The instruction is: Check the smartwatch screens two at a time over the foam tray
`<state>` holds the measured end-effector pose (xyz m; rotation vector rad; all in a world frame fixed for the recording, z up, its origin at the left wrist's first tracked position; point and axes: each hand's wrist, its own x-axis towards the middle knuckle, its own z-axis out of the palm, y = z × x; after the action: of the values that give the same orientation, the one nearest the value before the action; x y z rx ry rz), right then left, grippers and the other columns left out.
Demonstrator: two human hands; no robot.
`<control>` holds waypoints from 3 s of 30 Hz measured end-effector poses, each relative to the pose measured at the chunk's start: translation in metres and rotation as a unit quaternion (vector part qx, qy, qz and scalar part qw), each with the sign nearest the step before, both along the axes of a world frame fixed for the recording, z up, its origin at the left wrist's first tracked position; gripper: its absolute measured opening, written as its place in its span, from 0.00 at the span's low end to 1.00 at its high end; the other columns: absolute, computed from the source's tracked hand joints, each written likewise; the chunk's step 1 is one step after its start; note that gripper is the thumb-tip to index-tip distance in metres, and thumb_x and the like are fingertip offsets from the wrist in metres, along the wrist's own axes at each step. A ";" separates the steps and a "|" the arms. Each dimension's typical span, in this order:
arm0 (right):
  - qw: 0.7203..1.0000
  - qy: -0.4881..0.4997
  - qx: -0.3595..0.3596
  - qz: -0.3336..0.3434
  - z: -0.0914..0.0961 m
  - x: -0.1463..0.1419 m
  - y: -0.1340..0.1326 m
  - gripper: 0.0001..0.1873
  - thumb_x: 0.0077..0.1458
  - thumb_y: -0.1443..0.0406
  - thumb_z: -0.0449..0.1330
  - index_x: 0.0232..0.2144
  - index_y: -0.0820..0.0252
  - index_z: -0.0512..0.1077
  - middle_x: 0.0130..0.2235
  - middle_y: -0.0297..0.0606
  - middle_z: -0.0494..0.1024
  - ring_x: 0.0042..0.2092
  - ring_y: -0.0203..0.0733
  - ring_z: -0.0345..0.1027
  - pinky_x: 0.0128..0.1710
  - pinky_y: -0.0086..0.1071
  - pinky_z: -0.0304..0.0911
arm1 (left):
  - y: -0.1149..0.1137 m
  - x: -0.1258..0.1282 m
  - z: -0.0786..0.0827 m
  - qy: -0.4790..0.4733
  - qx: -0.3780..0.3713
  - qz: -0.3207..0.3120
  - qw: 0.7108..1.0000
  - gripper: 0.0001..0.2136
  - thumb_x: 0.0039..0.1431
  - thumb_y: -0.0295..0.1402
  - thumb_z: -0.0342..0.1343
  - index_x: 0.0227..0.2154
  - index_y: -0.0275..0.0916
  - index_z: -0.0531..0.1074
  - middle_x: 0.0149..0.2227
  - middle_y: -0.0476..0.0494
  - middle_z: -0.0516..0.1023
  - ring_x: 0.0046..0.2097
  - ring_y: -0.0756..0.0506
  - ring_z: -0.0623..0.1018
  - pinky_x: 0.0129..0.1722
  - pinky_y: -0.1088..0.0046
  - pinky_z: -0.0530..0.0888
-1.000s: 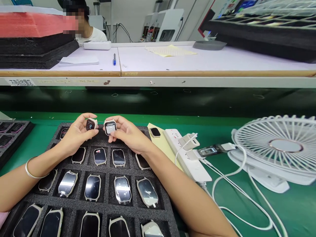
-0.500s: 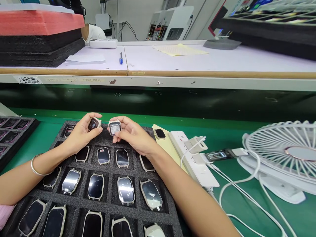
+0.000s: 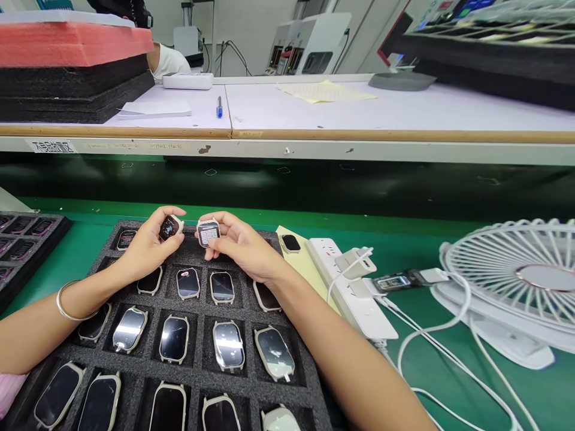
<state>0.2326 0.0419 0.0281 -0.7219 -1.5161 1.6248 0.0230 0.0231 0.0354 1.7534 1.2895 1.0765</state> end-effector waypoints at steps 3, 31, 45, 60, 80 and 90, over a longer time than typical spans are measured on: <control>1.000 -0.003 -0.002 -0.001 0.000 0.000 0.000 0.20 0.52 0.65 0.66 0.47 0.59 0.68 0.36 0.34 0.75 0.31 0.38 0.71 0.32 0.32 0.64 | 0.000 0.000 0.000 0.012 0.001 -0.001 1.000 0.18 0.54 0.31 0.54 0.49 0.41 0.67 0.32 0.51 0.66 0.32 0.49 0.66 0.32 0.74 0.63; 1.000 -0.006 -0.016 0.007 0.001 0.002 -0.001 0.22 0.52 0.65 0.65 0.49 0.58 0.66 0.37 0.34 0.75 0.31 0.36 0.71 0.31 0.30 0.65 | -0.001 0.001 0.001 -0.001 -0.005 -0.002 1.000 0.19 0.55 0.32 0.54 0.50 0.40 0.67 0.34 0.49 0.67 0.34 0.48 0.66 0.30 0.74 0.64; 1.000 -0.014 -0.011 0.003 -0.001 0.001 0.000 0.21 0.52 0.65 0.66 0.49 0.58 0.67 0.37 0.35 0.75 0.31 0.37 0.71 0.31 0.31 0.65 | -0.001 0.000 0.000 0.022 0.015 -0.003 1.000 0.17 0.55 0.31 0.54 0.49 0.41 0.68 0.34 0.50 0.67 0.34 0.48 0.67 0.32 0.74 0.65; 1.000 -0.016 -0.011 0.007 -0.001 0.001 0.000 0.21 0.53 0.65 0.65 0.49 0.58 0.67 0.36 0.35 0.75 0.31 0.37 0.71 0.31 0.31 0.66 | -0.001 0.001 0.001 0.004 0.004 0.000 1.000 0.17 0.55 0.30 0.55 0.49 0.41 0.67 0.35 0.50 0.68 0.34 0.49 0.68 0.32 0.75 0.66; 1.000 -0.011 -0.013 0.002 0.000 0.001 0.000 0.21 0.52 0.66 0.65 0.48 0.57 0.67 0.37 0.35 0.75 0.31 0.37 0.71 0.31 0.31 0.67 | 0.003 0.000 -0.006 -0.045 0.002 0.011 0.999 0.17 0.54 0.31 0.58 0.48 0.41 0.66 0.38 0.49 0.71 0.39 0.48 0.72 0.37 0.73 0.68; 1.000 -0.016 -0.020 -0.001 -0.001 0.002 0.000 0.21 0.52 0.66 0.66 0.49 0.57 0.68 0.37 0.35 0.76 0.31 0.38 0.71 0.32 0.32 0.67 | 0.002 0.000 -0.005 -0.031 -0.001 0.017 0.999 0.16 0.54 0.30 0.56 0.47 0.41 0.67 0.32 0.51 0.68 0.34 0.49 0.68 0.34 0.73 0.65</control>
<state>0.2342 0.0416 0.0274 -0.7734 -1.5089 1.6533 0.0234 0.0253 0.0308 1.6885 1.2858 1.1411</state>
